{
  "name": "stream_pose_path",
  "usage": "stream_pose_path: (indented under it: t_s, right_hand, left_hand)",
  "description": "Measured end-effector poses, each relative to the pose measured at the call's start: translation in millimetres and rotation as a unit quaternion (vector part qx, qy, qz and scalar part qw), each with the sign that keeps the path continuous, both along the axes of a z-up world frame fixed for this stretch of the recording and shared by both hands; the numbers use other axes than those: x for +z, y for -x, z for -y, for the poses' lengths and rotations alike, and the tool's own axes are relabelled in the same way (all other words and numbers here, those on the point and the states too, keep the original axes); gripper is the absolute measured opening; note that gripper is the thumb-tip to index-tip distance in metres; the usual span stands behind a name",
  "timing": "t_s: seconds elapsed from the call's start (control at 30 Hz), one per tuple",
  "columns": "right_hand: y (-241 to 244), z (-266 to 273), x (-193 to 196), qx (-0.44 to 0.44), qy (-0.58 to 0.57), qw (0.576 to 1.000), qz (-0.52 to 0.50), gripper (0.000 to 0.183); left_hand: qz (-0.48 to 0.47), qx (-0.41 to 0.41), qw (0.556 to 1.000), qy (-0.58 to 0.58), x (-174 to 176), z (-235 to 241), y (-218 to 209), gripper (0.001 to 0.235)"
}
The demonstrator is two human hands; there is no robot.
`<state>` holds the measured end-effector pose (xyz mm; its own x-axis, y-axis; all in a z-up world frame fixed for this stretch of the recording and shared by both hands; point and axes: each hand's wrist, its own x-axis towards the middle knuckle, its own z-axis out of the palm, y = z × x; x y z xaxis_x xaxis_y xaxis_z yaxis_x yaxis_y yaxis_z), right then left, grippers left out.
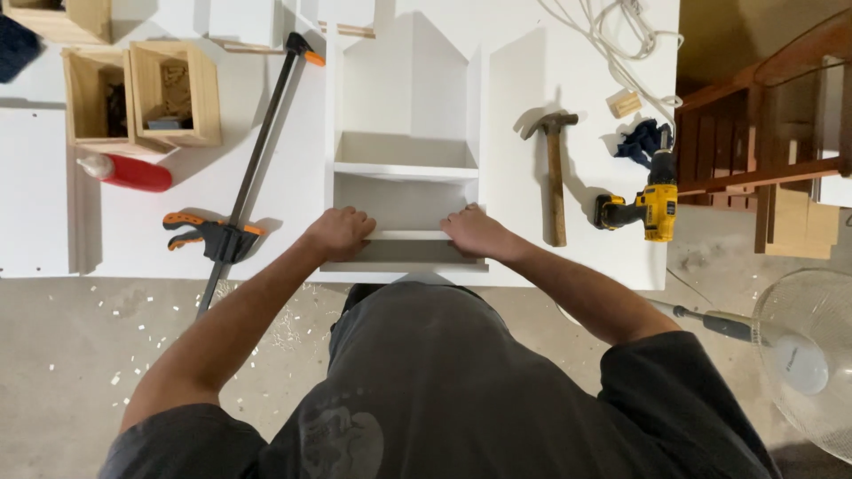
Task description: Assembling a small wooden shelf unit by gluing, clamping, and screwing the pieces together.
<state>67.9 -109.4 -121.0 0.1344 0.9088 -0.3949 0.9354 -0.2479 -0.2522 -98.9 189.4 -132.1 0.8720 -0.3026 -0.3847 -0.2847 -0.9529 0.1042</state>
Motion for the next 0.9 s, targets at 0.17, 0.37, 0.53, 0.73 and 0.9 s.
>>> stream_pose_path:
  t_s: [0.17,0.37,0.53,0.73,0.9]
  right_hand:
    - [0,-5,6,-0.003,0.014,1.000,0.008,0.028]
    - [2,-9,12,-0.012,-0.015,1.000,0.013,0.034]
    - [5,0,37,0.000,-0.025,0.997,0.069,0.033]
    - [3,4,36,0.001,-0.025,0.999,0.032,0.033]
    - [-5,7,24,0.010,-0.025,1.000,0.012,0.034]
  left_hand:
    - [0.031,0.019,0.999,0.005,-6,1,3,0.029]
    - [0.067,0.040,0.997,0.002,-13,-3,5,0.029]
    - [0.082,0.028,0.996,0.024,-8,-5,5,0.027]
    - [0.118,0.017,0.991,0.051,-11,-5,5,0.027]
    - [0.126,0.021,0.989,0.068,-4,-6,5,0.027]
